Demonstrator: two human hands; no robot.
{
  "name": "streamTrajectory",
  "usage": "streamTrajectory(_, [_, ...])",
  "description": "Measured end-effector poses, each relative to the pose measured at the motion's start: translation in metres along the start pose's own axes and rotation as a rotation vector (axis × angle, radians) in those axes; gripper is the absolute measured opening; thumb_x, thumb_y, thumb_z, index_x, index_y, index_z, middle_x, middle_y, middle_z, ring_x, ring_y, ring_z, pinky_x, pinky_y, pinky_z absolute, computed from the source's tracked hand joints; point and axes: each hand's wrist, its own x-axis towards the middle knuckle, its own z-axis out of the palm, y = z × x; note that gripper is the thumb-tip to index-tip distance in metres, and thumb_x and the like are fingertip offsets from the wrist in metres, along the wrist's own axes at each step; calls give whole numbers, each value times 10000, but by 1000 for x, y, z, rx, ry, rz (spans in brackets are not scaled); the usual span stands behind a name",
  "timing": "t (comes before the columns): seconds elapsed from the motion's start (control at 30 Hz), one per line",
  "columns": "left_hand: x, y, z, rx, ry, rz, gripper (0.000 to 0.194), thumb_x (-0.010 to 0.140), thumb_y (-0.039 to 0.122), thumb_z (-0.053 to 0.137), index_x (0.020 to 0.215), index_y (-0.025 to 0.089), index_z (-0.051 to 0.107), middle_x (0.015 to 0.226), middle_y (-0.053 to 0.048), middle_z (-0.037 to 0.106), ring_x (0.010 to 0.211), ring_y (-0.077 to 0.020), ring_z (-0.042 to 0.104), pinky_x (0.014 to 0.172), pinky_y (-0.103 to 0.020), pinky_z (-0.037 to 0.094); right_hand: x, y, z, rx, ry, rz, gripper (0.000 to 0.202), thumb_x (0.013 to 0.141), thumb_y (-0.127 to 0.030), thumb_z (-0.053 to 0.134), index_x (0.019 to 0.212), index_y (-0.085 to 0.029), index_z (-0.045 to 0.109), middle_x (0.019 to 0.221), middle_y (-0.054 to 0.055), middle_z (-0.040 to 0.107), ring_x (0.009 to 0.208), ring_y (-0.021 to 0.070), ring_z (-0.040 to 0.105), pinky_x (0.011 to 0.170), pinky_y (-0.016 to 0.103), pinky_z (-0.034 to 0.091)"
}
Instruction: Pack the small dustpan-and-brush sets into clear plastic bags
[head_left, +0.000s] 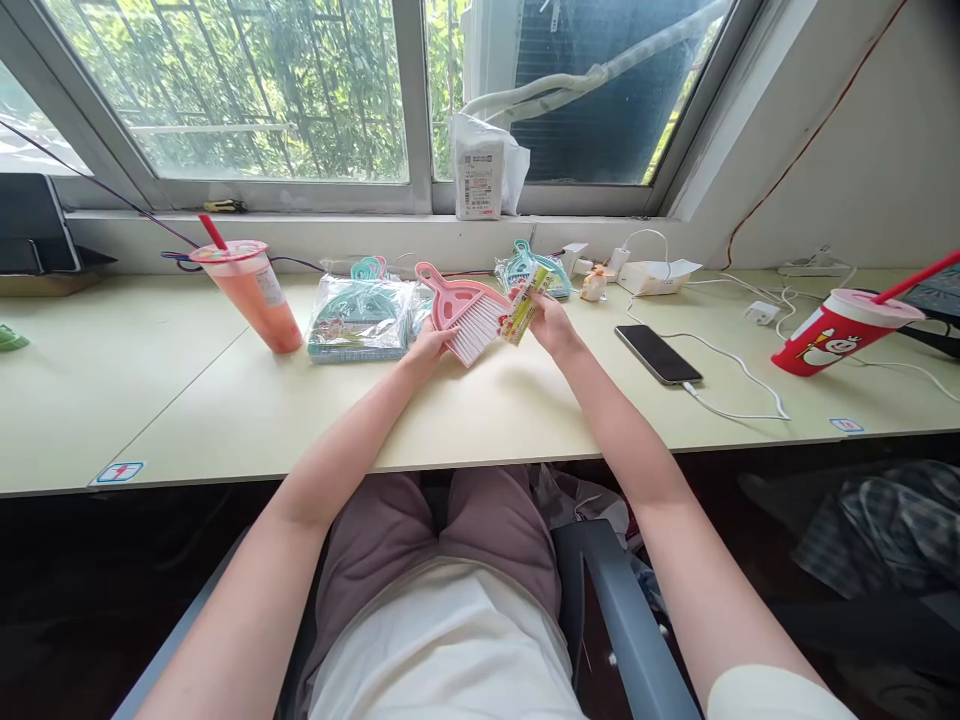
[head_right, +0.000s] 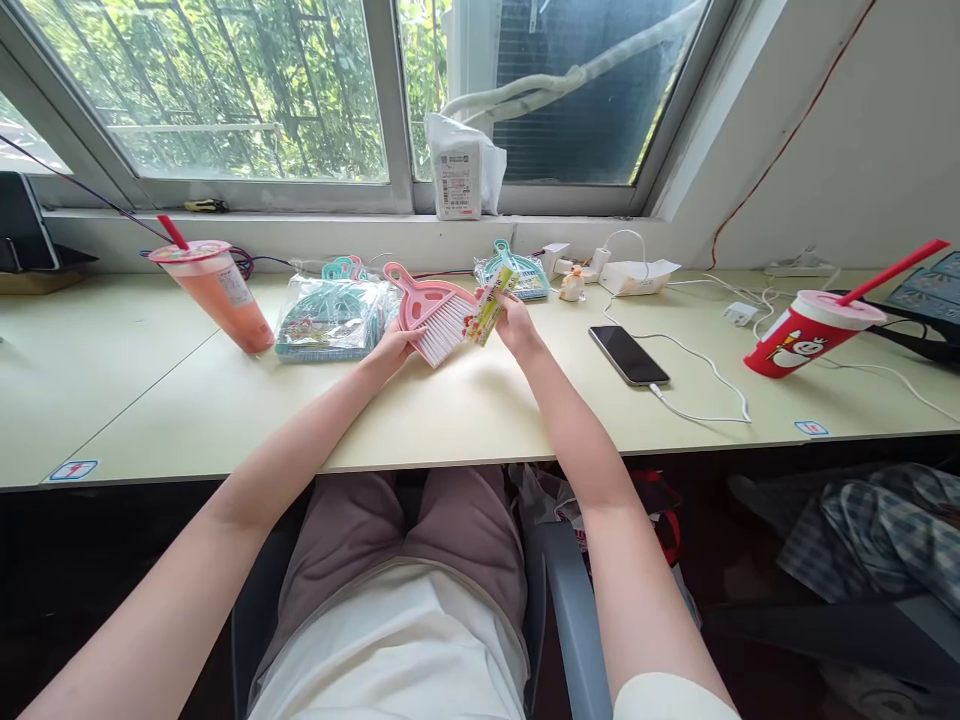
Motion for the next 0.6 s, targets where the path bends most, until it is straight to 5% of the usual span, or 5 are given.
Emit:
streamTrajectory(0.17, [-4, 1, 6, -43, -12, 11, 612, 643, 257, 844, 1208, 191, 619, 1254, -118, 690, 1253, -305, 613, 1063, -470, 508, 0, 8, 12, -98, 23, 125, 357, 917, -545, 585, 1093, -243, 660, 963, 22, 727, 850, 163, 664, 732, 262, 549])
streamTrajectory(0.27, [-7, 4, 10, -51, -10, 13, 576, 679, 313, 849, 1194, 186, 623, 1240, -122, 694, 1250, -306, 617, 1072, -479, 504, -1, 14, 13, 27, -14, 199, 242, 846, -415, 733, 959, -212, 664, 825, -15, 682, 554, 72, 495, 540, 199, 455])
streamTrajectory(0.43, [-6, 3, 12, -28, 58, -60, 558, 695, 294, 869, 1158, 190, 575, 1218, -110, 691, 1187, -296, 656, 1069, -534, 509, -4, 22, 15, 199, 96, 193, 167, 788, -203, 804, 788, -174, 640, 754, -30, 663, 534, 25, 505, 517, 134, 445])
streamTrajectory(0.6, [-4, -2, 11, -32, 108, -87, 541, 709, 236, 866, 1138, 201, 539, 1225, -102, 681, 1169, -278, 666, 1069, -536, 514, -4, 33, 17, 128, 118, 184, 220, 719, -145, 861, 723, -153, 642, 673, -32, 664, 546, 45, 570, 578, 151, 535])
